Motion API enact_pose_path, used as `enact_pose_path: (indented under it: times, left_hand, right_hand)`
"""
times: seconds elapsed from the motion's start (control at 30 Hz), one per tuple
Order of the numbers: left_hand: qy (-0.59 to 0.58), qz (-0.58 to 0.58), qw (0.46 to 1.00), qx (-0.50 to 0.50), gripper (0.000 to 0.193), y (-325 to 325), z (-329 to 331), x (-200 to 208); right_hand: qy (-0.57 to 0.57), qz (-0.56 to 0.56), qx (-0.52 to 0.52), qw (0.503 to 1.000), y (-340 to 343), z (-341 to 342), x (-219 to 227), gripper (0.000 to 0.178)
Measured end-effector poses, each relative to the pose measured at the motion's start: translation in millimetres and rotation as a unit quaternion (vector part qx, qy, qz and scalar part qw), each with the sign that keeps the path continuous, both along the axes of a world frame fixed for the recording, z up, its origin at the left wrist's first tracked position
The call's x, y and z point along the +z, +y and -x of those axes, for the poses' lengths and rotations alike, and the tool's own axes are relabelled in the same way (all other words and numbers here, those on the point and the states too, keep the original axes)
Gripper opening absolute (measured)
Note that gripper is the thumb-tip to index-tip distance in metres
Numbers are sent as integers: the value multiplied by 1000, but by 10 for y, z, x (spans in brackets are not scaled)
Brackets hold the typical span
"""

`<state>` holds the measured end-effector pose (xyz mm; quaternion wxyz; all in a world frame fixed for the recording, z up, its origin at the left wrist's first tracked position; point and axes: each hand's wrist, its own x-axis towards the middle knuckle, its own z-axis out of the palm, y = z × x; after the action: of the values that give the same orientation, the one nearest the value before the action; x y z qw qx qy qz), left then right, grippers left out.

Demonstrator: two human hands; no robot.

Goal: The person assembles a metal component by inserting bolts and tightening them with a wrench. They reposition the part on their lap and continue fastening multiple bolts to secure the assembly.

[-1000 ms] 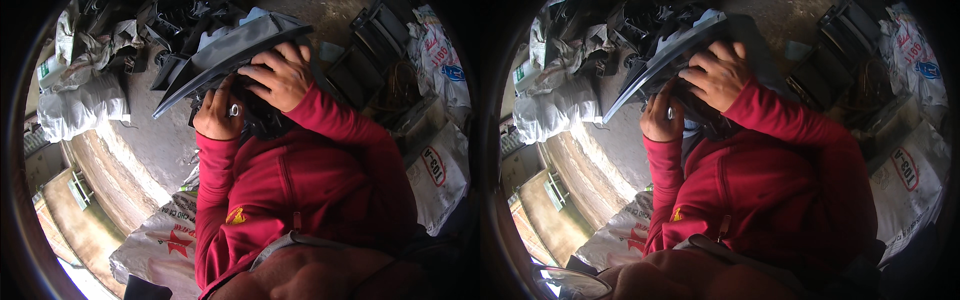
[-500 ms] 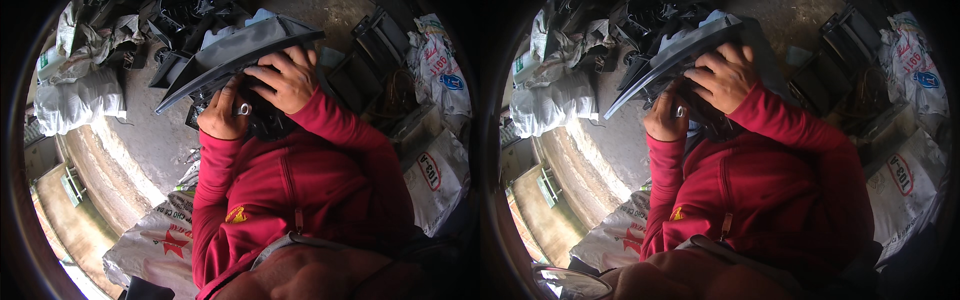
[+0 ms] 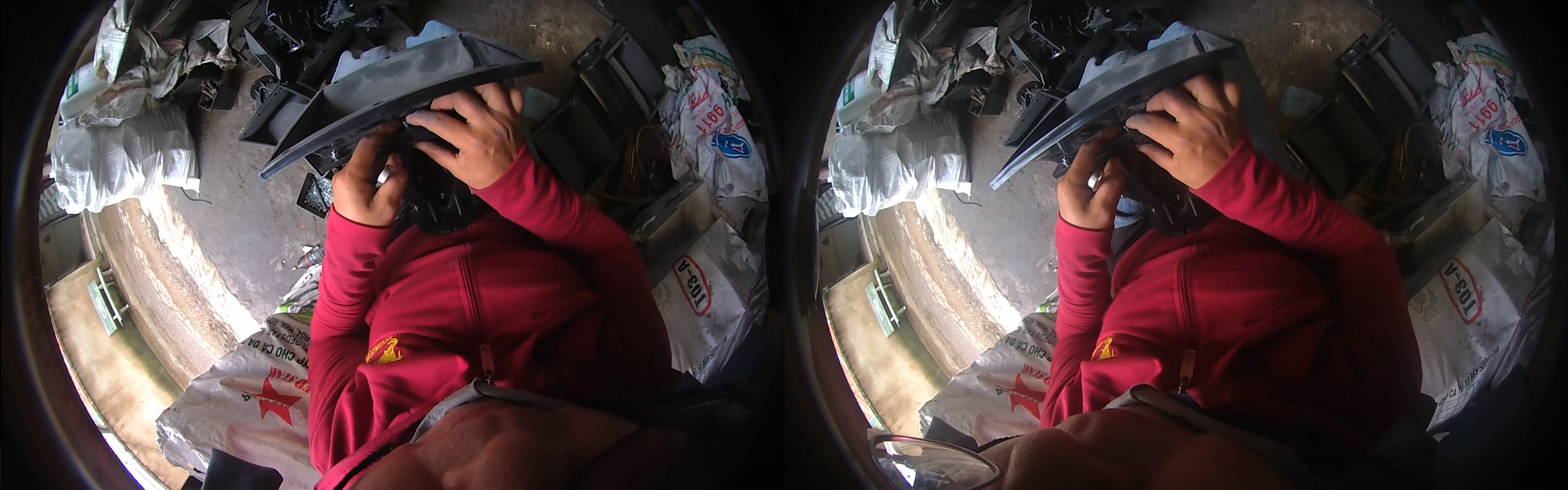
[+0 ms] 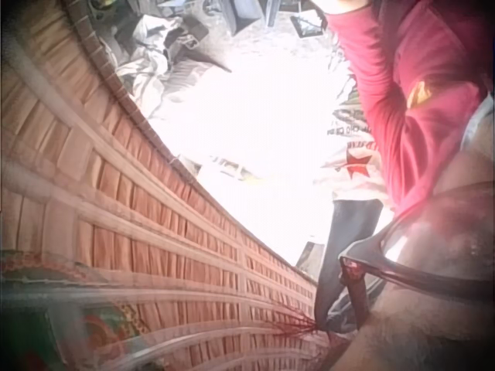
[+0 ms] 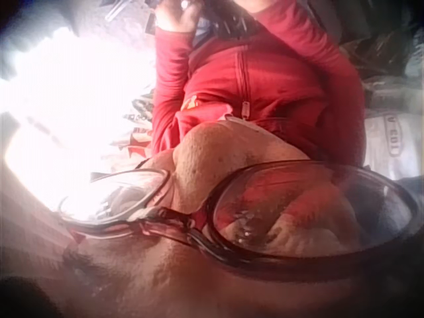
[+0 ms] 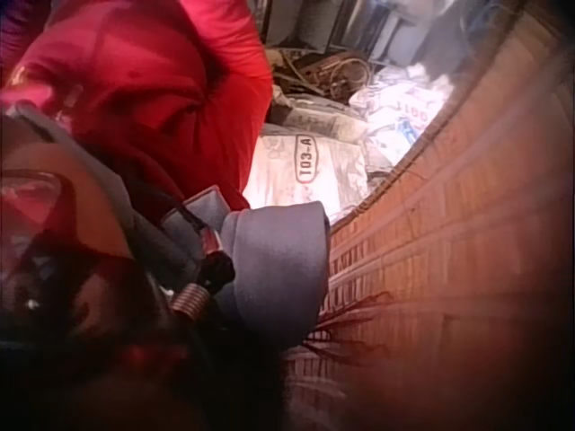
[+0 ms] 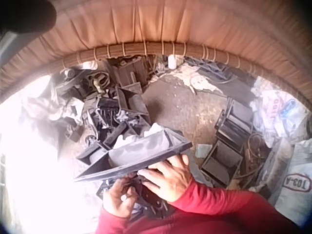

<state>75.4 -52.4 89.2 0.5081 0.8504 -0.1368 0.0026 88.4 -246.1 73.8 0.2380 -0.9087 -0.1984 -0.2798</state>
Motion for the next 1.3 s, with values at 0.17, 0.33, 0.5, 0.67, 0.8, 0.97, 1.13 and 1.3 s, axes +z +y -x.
enact_pose_path:
  times: [0.17, 0.33, 0.5, 0.67, 0.8, 0.97, 1.13, 1.3]
  left_hand:
    - [-70, -75, 995, 17, 45, -40, 8, -27]
    - [-150, -158, 976, 20, 53, -44, 8, -61]
    - [-133, -130, 982, 32, 55, -65, 12, -72]
    - [-108, -110, 988, 19, 52, -33, -14, -97]
    - [-85, -103, 991, 10, 49, -30, -2, -58]
    - [-95, -51, 994, -5, 44, -36, -6, -98]
    - [-17, -25, 999, -13, 43, -38, 42, -3]
    - [-2, 17, 1000, 15, 39, -35, 51, -25]
  right_hand:
    - [2, -4, 1, 1000, -2, -3, 13, 37]
    - [3, -4, -3, 1000, 7, -5, 15, 37]
    - [-6, -1, -4, 1000, 4, -9, -11, 36]
    - [-15, 8, -2, 1000, 5, -6, -28, 37]
    - [-14, 4, -6, 1000, 0, -3, -28, 37]
    - [-3, -7, -2, 1000, 3, -3, -15, 37]
    - [3, -5, -4, 1000, 4, -2, -6, 37]
    - [1, -10, -5, 1000, 8, -7, -16, 38]
